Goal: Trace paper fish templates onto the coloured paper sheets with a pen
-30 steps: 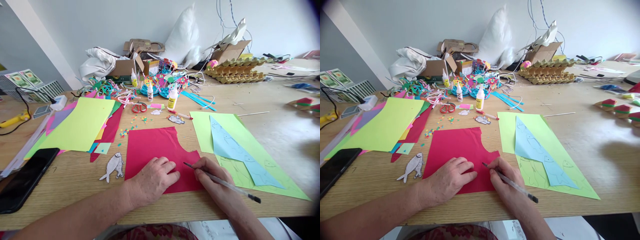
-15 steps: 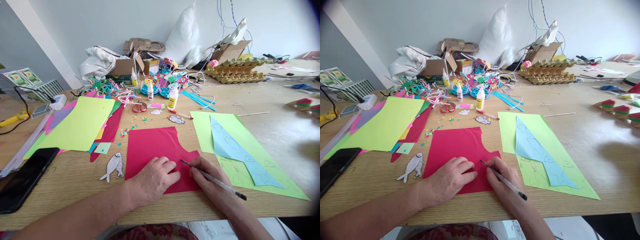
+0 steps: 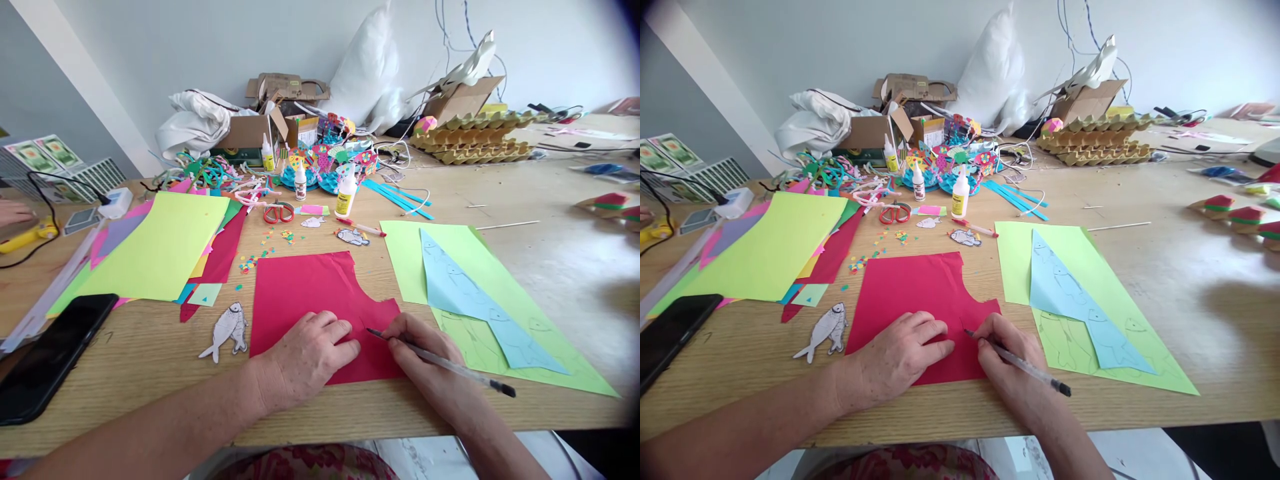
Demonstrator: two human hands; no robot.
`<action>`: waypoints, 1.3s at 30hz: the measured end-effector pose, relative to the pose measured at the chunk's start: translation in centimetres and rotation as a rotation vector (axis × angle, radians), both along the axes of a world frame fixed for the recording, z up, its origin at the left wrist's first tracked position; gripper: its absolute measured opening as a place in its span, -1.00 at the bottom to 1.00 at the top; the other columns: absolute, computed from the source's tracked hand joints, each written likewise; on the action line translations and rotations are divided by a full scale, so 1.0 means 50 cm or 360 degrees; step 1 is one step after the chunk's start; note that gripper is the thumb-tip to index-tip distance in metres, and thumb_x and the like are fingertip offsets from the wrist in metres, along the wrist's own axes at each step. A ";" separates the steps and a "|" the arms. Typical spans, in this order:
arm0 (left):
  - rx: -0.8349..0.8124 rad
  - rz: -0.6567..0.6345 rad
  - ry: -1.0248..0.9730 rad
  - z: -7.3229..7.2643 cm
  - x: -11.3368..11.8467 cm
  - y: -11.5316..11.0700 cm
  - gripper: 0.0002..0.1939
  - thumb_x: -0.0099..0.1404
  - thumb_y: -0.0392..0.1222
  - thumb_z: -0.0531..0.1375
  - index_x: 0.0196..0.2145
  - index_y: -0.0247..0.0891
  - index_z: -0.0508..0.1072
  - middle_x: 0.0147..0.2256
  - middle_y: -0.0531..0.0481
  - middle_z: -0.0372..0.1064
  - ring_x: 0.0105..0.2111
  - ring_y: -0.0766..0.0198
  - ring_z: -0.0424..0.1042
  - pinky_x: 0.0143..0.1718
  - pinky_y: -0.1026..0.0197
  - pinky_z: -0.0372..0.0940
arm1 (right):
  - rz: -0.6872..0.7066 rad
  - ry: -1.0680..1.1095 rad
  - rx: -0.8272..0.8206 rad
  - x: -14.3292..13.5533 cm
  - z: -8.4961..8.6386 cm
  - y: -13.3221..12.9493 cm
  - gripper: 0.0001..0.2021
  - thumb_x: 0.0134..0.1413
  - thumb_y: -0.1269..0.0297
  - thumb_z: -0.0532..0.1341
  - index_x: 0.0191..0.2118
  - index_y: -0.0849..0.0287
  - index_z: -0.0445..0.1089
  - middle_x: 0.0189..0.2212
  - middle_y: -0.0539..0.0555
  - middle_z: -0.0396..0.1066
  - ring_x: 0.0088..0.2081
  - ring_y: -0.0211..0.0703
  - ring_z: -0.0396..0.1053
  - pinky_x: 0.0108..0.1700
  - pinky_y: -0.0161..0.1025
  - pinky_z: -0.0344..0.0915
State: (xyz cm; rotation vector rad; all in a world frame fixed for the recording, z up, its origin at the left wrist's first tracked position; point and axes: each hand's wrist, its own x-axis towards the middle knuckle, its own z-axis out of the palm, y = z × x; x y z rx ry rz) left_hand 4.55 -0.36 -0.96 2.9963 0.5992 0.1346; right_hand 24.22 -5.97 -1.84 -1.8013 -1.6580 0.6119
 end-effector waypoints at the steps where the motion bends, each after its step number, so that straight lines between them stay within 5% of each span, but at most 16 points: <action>1: 0.0000 0.0000 -0.0003 -0.001 0.000 0.000 -0.77 0.36 -0.31 -0.02 -0.06 -0.22 0.31 -0.14 -0.03 0.24 -0.18 0.19 0.20 -0.18 0.15 0.19 | 0.0009 0.0010 0.0007 0.000 0.000 0.000 -0.91 -0.09 0.32 0.01 -0.54 0.09 0.19 -0.68 -0.11 0.19 -0.59 -0.25 0.15 -0.53 -0.32 0.07; 20: 0.0003 0.0001 -0.0001 -0.002 -0.001 -0.002 -0.79 0.36 -0.30 -0.02 -0.10 -0.23 0.31 -0.16 -0.02 0.23 -0.20 0.19 0.19 -0.19 0.15 0.18 | -0.0054 0.0052 -0.0070 -0.009 -0.003 0.005 -0.84 0.01 0.23 0.05 -0.42 0.10 0.34 -0.61 -0.09 0.34 -0.56 -0.25 0.26 -0.50 -0.33 0.16; 39: 0.0017 0.0000 -0.0014 -0.001 -0.001 -0.002 -0.76 0.36 -0.31 -0.04 -0.07 -0.21 0.31 -0.15 -0.04 0.24 -0.18 0.22 0.19 -0.15 0.17 0.18 | 0.0016 0.0099 -0.0031 0.001 0.005 -0.003 -0.90 -0.10 0.34 0.02 -0.55 0.10 0.19 -0.67 -0.10 0.17 -0.57 -0.25 0.13 -0.53 -0.32 0.06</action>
